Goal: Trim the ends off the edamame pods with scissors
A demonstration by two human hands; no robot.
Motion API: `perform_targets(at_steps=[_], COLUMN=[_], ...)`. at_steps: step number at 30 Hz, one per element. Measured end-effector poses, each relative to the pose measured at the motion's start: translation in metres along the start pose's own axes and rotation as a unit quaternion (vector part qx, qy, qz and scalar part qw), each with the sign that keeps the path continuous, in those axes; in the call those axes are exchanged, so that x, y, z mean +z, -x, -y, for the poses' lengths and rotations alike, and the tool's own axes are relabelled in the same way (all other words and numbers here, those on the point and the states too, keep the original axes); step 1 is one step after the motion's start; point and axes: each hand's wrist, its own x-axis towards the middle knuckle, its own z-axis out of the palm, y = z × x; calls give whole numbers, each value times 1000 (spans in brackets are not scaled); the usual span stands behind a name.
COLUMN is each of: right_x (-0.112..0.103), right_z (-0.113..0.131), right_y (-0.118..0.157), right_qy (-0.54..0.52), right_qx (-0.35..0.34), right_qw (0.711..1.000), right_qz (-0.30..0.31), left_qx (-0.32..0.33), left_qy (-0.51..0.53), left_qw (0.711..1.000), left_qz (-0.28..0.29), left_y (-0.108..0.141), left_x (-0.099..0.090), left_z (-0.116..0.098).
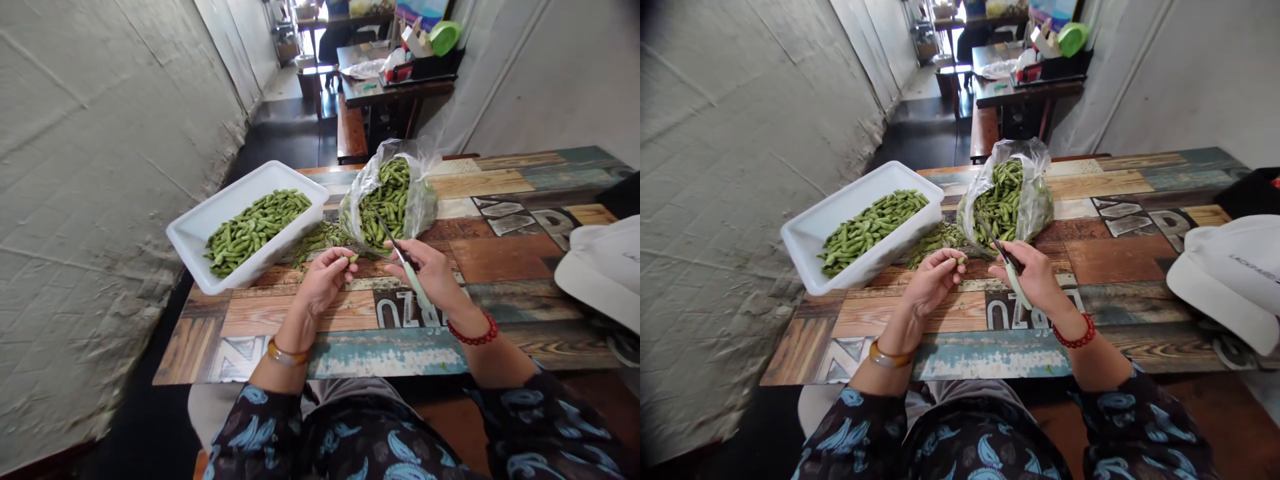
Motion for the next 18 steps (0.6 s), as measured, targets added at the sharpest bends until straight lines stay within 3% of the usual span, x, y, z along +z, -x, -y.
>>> perform_targets(at_steps=[8, 13, 18], right_x=[7, 11, 16], right_z=[-13, -13, -11], right_y=[4, 6, 7], right_qy=[76, 77, 67], right_qx=[-50, -68, -71], right_qw=[991, 989, 988], right_qz=[100, 111, 116], left_qx=[39, 80, 82], left_qy=[50, 38, 14], left_qw=[996, 994, 995], left_qz=[-58, -68, -47], left_y=[-1, 1, 4], left_x=[2, 5, 10], left_z=[2, 2, 5])
